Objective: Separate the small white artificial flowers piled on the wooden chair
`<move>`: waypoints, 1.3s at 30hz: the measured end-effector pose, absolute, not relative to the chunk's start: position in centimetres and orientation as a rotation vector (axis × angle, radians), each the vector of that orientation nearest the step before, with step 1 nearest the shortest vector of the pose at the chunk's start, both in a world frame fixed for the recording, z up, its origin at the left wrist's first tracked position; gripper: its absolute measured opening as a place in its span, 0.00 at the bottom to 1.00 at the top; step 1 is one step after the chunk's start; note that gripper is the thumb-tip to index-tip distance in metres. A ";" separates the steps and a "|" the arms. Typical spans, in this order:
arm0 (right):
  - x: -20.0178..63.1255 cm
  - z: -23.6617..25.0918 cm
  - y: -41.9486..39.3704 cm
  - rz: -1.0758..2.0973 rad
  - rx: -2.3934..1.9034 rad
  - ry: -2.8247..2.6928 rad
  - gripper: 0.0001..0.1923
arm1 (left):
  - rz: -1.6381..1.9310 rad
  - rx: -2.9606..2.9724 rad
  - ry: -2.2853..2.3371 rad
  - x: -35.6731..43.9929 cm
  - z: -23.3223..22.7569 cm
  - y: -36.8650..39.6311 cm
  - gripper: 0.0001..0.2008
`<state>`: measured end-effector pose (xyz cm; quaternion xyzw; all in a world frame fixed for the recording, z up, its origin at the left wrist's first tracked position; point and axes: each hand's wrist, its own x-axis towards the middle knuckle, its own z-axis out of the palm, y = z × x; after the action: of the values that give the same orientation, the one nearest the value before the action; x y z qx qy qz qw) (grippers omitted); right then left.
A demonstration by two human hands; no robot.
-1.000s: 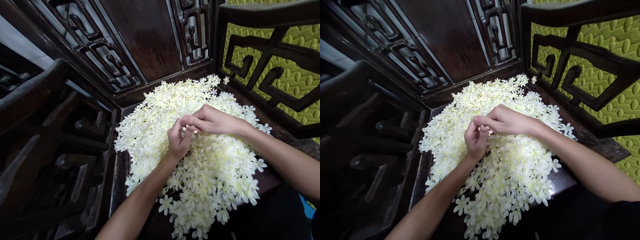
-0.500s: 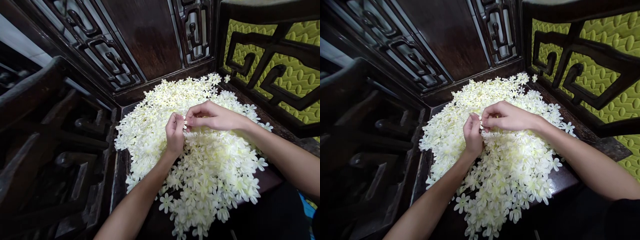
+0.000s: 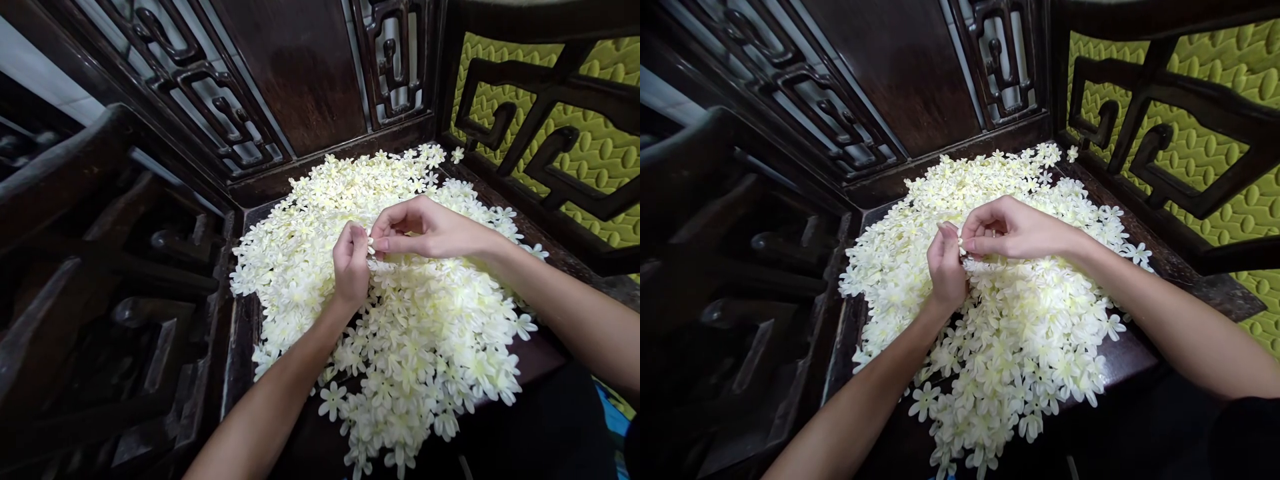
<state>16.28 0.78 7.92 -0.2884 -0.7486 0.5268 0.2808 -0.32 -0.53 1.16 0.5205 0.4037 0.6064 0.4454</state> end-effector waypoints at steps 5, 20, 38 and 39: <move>16.1 7.7 0.7 1.257 -0.834 -2.086 0.08 | 1.516 1.371 0.983 -0.4 0.8 -0.5 0.24; 16.8 8.0 1.2 1.184 -0.905 -1.882 0.04 | 1.341 1.453 0.865 -0.3 1.1 -0.8 0.20; 27.1 -0.6 10.3 0.201 -1.727 -2.037 0.24 | 1.250 1.571 0.903 -0.6 0.9 -0.8 0.20; 26.8 -0.4 10.3 0.209 -1.703 -2.059 0.22 | 1.249 1.579 0.905 -0.5 0.9 -0.8 0.20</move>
<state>26.84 10.30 -0.44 -0.6187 -0.7478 0.0758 0.2288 -0.55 -0.76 0.88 0.6386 0.3661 0.5052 0.4505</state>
